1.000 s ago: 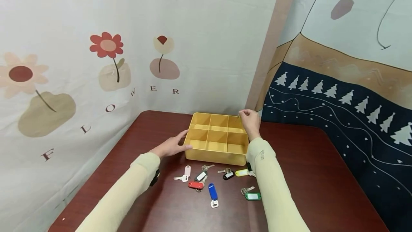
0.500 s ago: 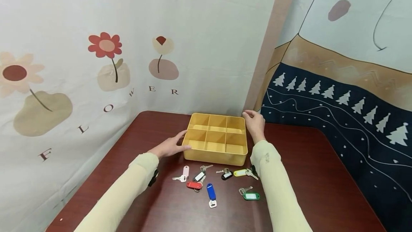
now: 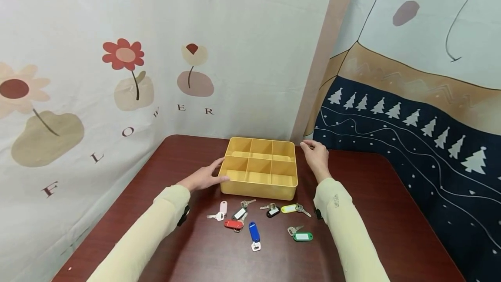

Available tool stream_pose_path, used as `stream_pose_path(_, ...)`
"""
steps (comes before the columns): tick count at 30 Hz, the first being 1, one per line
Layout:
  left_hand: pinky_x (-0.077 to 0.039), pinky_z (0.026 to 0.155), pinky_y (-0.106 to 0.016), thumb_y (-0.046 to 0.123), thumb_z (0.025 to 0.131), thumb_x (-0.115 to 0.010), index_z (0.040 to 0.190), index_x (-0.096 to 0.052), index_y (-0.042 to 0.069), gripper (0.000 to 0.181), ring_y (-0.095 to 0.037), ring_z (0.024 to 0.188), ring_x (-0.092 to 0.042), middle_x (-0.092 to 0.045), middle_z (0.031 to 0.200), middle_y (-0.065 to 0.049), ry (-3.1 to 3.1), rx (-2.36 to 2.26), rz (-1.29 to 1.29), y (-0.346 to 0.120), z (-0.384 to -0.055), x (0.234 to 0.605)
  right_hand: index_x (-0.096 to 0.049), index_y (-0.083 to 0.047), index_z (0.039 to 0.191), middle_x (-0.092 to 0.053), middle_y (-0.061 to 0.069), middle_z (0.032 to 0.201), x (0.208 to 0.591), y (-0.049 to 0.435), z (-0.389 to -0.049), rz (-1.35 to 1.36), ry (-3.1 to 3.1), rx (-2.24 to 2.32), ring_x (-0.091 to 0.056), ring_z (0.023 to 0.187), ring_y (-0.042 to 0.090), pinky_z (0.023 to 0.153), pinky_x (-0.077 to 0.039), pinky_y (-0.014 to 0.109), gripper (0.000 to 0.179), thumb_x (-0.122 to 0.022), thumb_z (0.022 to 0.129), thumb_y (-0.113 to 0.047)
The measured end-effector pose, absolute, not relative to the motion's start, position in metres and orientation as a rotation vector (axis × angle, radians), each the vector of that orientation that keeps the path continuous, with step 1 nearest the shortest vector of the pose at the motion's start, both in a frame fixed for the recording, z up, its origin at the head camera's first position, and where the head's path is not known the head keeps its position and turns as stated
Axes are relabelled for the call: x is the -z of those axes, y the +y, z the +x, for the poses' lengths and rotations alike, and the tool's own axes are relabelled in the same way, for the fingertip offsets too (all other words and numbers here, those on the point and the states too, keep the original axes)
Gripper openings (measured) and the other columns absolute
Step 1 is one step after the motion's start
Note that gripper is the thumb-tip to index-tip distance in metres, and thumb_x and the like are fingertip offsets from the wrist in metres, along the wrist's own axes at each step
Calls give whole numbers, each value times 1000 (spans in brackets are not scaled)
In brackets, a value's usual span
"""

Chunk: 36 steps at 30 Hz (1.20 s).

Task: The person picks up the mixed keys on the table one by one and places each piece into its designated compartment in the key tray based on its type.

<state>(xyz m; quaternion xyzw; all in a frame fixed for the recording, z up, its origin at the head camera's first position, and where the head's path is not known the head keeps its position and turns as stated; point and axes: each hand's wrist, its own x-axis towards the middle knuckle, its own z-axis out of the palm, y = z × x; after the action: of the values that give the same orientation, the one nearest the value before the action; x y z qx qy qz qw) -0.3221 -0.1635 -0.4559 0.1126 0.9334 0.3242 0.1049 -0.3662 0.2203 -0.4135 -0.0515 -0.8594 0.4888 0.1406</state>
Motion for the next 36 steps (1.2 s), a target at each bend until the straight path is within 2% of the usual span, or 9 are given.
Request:
stream_pose_path(8,-33,110,-53,57,89,-66,159,-21,20,91,-37,137,-41,-42,151,-18,2742,-990,338,-165,-320,456,-65,-3,129,-62,19,131,422,233,-355,-153,-2537,-1415,-57,119,33,102,-45,47,41,-58,102,-32)
stream_pose_path(17,-33,110,-54,50,92,-66,159,-20,19,87,-38,138,-39,-41,152,-20,2737,-984,333,-161,-321,459,-62,0,131,-60,23,131,443,252,-335,-114,-2614,-1361,-57,119,37,100,-46,50,44,-56,102,-32)
stream_pose_path(25,-32,110,-55,58,89,-66,159,-21,21,91,-38,138,-39,-38,154,-19,2746,-962,307,-162,-321,457,-62,-1,132,-59,22,132,455,263,-323,-111,-2653,-1346,-56,117,35,99,-47,50,46,-57,102,-35)
stream_pose_path(36,-33,110,-55,40,89,-74,156,-28,9,87,-37,137,-40,-42,150,-21,2712,-1155,357,-162,-323,455,-63,-4,131,-60,20,132,460,266,-305,-54,-2686,-1397,-57,112,32,97,-48,48,45,-59,101,-36)
